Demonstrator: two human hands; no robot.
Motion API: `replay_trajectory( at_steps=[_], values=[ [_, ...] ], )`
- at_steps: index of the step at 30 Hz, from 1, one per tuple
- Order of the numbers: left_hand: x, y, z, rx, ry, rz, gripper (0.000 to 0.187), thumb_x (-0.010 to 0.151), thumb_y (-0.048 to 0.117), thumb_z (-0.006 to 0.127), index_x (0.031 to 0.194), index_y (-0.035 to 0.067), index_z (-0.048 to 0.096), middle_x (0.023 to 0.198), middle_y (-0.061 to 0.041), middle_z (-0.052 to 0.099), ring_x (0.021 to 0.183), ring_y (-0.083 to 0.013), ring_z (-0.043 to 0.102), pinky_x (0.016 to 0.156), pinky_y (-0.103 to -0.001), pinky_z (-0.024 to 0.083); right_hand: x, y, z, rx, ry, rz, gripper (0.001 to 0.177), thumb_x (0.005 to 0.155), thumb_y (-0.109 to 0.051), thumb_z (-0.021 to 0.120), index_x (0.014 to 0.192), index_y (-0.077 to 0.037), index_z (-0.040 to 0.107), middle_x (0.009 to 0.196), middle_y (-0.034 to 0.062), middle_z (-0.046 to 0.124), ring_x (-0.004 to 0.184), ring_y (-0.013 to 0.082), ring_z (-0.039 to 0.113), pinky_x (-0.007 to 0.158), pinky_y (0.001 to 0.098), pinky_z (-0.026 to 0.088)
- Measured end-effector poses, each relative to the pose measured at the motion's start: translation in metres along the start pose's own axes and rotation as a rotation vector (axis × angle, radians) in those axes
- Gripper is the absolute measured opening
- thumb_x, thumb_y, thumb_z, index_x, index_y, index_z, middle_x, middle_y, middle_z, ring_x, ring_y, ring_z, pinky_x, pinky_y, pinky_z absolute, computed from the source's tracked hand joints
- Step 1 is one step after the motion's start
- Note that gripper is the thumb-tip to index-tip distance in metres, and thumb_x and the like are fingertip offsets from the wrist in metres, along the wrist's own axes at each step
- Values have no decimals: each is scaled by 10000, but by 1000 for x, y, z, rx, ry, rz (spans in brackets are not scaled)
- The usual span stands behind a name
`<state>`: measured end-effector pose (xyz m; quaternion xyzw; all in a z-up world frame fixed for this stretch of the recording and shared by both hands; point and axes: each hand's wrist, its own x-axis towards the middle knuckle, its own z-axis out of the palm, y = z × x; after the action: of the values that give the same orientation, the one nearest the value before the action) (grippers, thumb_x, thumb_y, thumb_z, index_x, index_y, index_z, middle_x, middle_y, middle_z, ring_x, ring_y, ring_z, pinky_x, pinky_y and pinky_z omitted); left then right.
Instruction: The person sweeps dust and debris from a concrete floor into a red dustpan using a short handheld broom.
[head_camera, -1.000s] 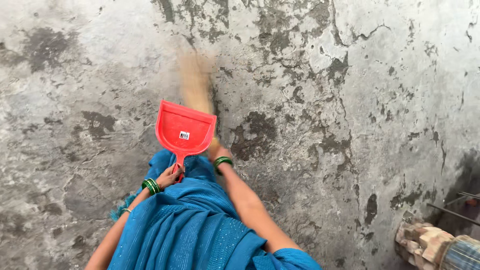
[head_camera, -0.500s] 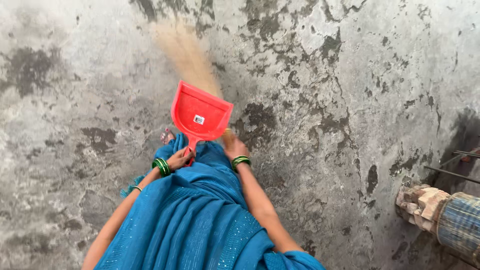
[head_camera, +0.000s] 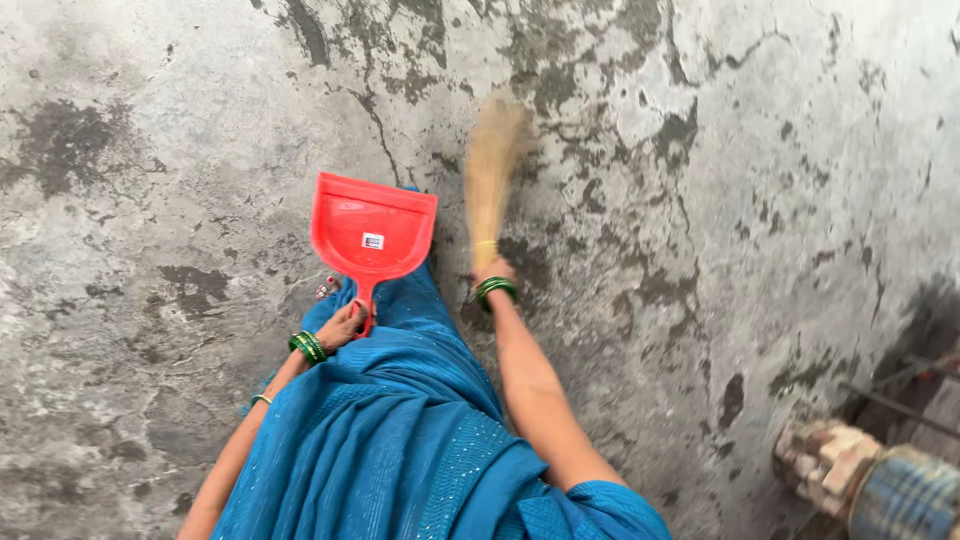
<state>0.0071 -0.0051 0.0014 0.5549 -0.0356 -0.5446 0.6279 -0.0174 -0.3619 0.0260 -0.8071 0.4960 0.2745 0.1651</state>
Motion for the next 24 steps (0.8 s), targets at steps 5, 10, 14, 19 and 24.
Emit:
replay_trajectory(
  at_steps=[5,10,14,19,24],
  values=[
    [46,41,14,25,73,-21,462,1051,538,481,1074,88,582,816,-27,615,700,-96,537,641,-258,470,11,-59,13,-294,-171,-466,801,719,-374,808,1417,-108,519,1107,214,730,1029,381,711,893,485,576],
    [87,57,33,-79,58,-50,490,991,587,487,1088,114,573,817,4,588,673,-80,485,589,-249,417,37,-83,10,-520,-248,-722,660,746,-433,782,1299,-132,584,1204,179,699,1047,350,715,890,487,583],
    [115,69,38,-94,32,-17,534,983,629,477,1081,113,575,832,7,601,707,-66,510,632,-238,450,61,-55,-21,-474,-135,-719,761,780,-320,747,1456,-147,445,1239,175,666,1057,373,702,838,519,583],
    [140,83,32,-24,56,-121,551,957,647,440,1070,125,581,811,-2,611,647,-93,493,571,-272,414,64,11,-68,-202,45,-438,967,748,-356,790,1572,-176,317,1215,200,635,1028,414,683,842,544,565],
    [142,99,22,-65,77,-60,550,981,644,433,1087,125,584,824,-5,608,678,-87,519,606,-257,431,74,23,-92,16,244,30,751,720,-422,834,1379,-185,564,1125,185,699,985,418,701,846,530,559]
  ],
)
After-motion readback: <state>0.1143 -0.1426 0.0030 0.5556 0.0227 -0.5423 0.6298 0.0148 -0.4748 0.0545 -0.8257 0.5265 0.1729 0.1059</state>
